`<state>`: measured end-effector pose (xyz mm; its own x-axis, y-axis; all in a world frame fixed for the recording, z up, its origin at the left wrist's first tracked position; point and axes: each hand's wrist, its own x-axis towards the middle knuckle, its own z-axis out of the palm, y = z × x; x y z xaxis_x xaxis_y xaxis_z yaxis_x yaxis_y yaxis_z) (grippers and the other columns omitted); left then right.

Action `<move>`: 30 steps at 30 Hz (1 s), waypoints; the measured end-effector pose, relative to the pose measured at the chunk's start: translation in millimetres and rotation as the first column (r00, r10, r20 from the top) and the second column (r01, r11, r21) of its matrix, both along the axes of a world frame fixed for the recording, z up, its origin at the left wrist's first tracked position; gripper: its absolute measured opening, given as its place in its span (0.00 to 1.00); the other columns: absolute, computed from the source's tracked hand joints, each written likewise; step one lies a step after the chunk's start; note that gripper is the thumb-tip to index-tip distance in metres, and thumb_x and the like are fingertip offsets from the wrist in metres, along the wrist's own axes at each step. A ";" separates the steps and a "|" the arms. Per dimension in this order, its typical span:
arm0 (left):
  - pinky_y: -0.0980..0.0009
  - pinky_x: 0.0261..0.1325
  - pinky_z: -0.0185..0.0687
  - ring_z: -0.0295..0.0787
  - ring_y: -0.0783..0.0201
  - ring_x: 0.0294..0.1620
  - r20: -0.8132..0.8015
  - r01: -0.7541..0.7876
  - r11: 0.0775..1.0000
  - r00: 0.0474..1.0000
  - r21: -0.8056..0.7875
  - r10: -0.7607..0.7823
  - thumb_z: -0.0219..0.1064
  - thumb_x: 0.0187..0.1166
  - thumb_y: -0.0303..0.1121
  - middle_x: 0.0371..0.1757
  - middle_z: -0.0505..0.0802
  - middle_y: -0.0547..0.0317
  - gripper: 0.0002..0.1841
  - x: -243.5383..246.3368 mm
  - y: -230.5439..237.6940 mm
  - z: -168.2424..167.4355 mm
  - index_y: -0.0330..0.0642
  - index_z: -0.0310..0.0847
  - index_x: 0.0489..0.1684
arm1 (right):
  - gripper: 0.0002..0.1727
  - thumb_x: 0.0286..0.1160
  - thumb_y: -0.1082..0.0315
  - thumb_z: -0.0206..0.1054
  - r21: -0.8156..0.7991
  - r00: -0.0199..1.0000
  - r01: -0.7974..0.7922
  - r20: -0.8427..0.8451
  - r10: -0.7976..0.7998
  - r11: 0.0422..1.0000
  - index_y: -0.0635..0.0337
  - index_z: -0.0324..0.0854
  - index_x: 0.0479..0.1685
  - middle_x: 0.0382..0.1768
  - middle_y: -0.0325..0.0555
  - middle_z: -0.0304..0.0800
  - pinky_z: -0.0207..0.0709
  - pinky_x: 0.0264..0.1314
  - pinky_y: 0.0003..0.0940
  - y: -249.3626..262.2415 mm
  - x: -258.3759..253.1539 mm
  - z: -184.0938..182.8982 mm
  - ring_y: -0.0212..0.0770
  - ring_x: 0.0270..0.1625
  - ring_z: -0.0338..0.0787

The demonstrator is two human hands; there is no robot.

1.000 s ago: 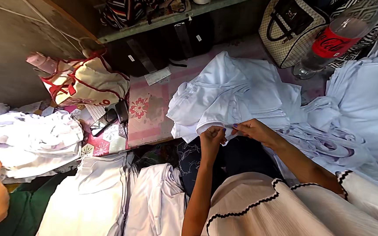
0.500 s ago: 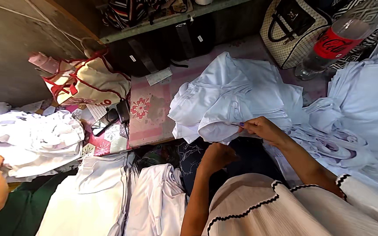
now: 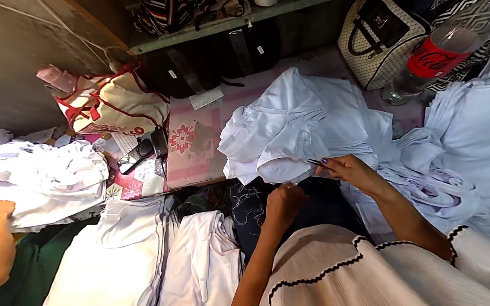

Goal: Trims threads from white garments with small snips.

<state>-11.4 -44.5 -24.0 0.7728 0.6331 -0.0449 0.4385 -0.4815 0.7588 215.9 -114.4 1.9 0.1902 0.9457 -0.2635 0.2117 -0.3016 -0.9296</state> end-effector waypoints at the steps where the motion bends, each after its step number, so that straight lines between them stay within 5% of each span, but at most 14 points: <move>1: 0.46 0.47 0.87 0.92 0.43 0.47 0.063 -0.134 0.981 0.990 0.143 0.126 0.79 0.69 0.38 0.47 0.92 0.39 0.17 7.9 -1.3 -6.0 0.30 0.90 0.44 | 0.21 0.93 0.59 0.52 0.000 0.999 0.012 -0.030 -0.012 1.000 0.59 0.90 0.42 0.17 0.22 0.67 0.58 0.23 0.16 3.6 -5.1 3.0 0.17 0.18 0.62; 3: 0.47 0.46 0.89 0.92 0.38 0.52 0.131 -0.265 0.904 0.964 0.336 0.234 0.79 0.69 0.37 0.53 0.91 0.34 0.20 24.6 7.6 -34.3 0.29 0.88 0.50 | 0.21 0.94 0.61 0.51 0.026 0.998 0.019 -0.066 -0.017 0.999 0.62 0.89 0.44 0.19 0.24 0.70 0.59 0.25 0.16 12.4 -18.1 7.2 0.17 0.19 0.64; 5: 0.46 0.41 0.89 0.95 0.40 0.41 0.100 -0.245 0.899 0.970 0.364 0.224 0.70 0.76 0.29 0.42 0.93 0.36 0.10 28.0 9.0 -61.2 0.27 0.89 0.39 | 0.21 0.93 0.62 0.51 0.093 0.998 0.009 -0.069 -0.003 0.996 0.63 0.89 0.45 0.21 0.25 0.74 0.60 0.25 0.14 16.7 -27.5 8.9 0.16 0.20 0.65; 8: 0.42 0.57 0.86 0.94 0.41 0.47 -0.139 -0.005 1.000 0.990 -0.031 0.001 0.66 0.80 0.26 0.42 0.94 0.37 0.10 0.5 -8.2 -54.6 0.27 0.91 0.38 | 0.22 0.94 0.61 0.48 0.188 1.000 0.022 -0.016 -0.019 0.982 0.63 0.89 0.49 0.22 0.26 0.75 0.65 0.28 0.14 7.7 -22.8 7.4 0.16 0.22 0.69; 11: 0.36 0.61 0.81 0.93 0.40 0.52 -0.374 0.138 0.948 0.895 -0.287 -0.244 0.66 0.82 0.32 0.45 0.95 0.39 0.12 -25.3 -17.9 -31.3 0.33 0.92 0.43 | 0.24 0.95 0.60 0.43 0.142 0.997 0.065 0.030 -0.070 0.988 0.65 0.85 0.55 0.25 0.30 0.79 0.71 0.31 0.18 -0.4 -8.8 0.2 0.21 0.25 0.74; 15: 0.42 0.46 0.87 0.94 0.42 0.40 -0.108 -0.339 0.935 0.931 0.101 0.349 0.69 0.82 0.42 0.41 0.94 0.38 0.20 -8.9 -11.9 -4.2 0.27 0.88 0.46 | 0.23 0.95 0.62 0.42 0.151 0.997 0.063 0.023 -0.067 0.986 0.67 0.82 0.59 0.29 0.33 0.77 0.70 0.32 0.20 15.1 -24.1 -10.4 0.23 0.27 0.74; 17: 0.41 0.53 0.84 0.92 0.39 0.48 -0.118 -0.460 0.882 0.875 0.099 0.469 0.69 0.82 0.43 0.49 0.92 0.35 0.24 8.0 15.6 -20.8 0.25 0.84 0.57 | 0.23 0.95 0.63 0.43 0.185 0.999 0.029 0.028 -0.035 0.982 0.68 0.83 0.59 0.30 0.35 0.78 0.71 0.34 0.21 26.1 -40.1 -7.8 0.24 0.28 0.74; 19: 0.41 0.56 0.83 0.92 0.40 0.46 -0.117 -0.392 0.920 0.914 -0.003 0.389 0.66 0.83 0.35 0.43 0.93 0.35 0.16 8.2 32.4 -53.8 0.24 0.87 0.47 | 0.23 0.95 0.63 0.43 0.220 0.998 -0.009 0.061 -0.005 0.975 0.67 0.83 0.58 0.31 0.37 0.80 0.73 0.34 0.21 31.1 -48.2 -1.5 0.24 0.29 0.76; 21: 0.41 0.57 0.85 0.94 0.43 0.44 -0.189 -0.167 0.977 0.972 -0.136 0.140 0.65 0.82 0.32 0.39 0.94 0.39 0.13 -8.8 27.0 -65.9 0.28 0.90 0.42 | 0.23 0.95 0.62 0.43 0.258 0.993 -0.001 0.110 -0.028 0.966 0.65 0.84 0.58 0.32 0.36 0.81 0.73 0.36 0.20 27.7 -42.4 2.5 0.24 0.30 0.77; 24: 0.51 0.45 0.89 0.92 0.55 0.30 -0.311 0.072 0.881 0.919 -0.468 -0.241 0.64 0.85 0.36 0.31 0.94 0.47 0.15 -42.3 5.7 -64.4 0.31 0.91 0.43 | 0.23 0.94 0.60 0.44 0.211 0.994 0.091 0.047 -0.103 0.973 0.63 0.85 0.58 0.31 0.32 0.80 0.70 0.34 0.20 12.8 -22.2 -1.1 0.22 0.29 0.74; 25: 0.57 0.43 0.89 0.91 0.60 0.28 -0.277 0.041 0.840 0.934 -0.541 -0.224 0.62 0.87 0.37 0.30 0.93 0.49 0.16 -48.0 3.0 -64.5 0.30 0.90 0.43 | 0.23 0.94 0.60 0.44 0.156 0.993 0.119 -0.034 -0.115 0.981 0.62 0.85 0.57 0.29 0.30 0.78 0.67 0.30 0.18 9.9 -17.9 -1.1 0.21 0.26 0.71; 27: 0.61 0.43 0.89 0.91 0.61 0.33 -0.107 -0.148 0.750 0.989 -0.645 0.103 0.60 0.89 0.36 0.36 0.93 0.47 0.18 -44.4 2.6 -63.5 0.24 0.86 0.51 | 0.23 0.95 0.60 0.41 0.041 0.970 0.111 -0.223 -0.099 0.993 0.59 0.84 0.56 0.27 0.26 0.76 0.60 0.23 0.15 9.2 -19.0 1.7 0.19 0.21 0.67; 29: 0.66 0.41 0.90 0.92 0.63 0.37 0.038 -0.225 0.567 0.910 -0.792 0.414 0.60 0.89 0.34 0.45 0.93 0.49 0.17 -24.8 12.5 -64.2 0.27 0.79 0.62 | 0.22 0.96 0.60 0.42 0.016 0.944 0.068 -0.323 -0.059 0.998 0.59 0.84 0.55 0.26 0.25 0.74 0.58 0.20 0.15 14.4 -29.6 5.2 0.19 0.19 0.64; 30: 0.68 0.40 0.91 0.93 0.64 0.35 0.094 -0.212 0.494 0.847 -0.843 0.524 0.62 0.87 0.30 0.42 0.94 0.51 0.12 -14.9 16.5 -67.4 0.28 0.81 0.55 | 0.21 0.95 0.60 0.45 0.043 0.945 0.051 -0.325 -0.034 0.998 0.59 0.85 0.55 0.26 0.25 0.74 0.58 0.21 0.14 17.1 -34.9 6.6 0.18 0.19 0.64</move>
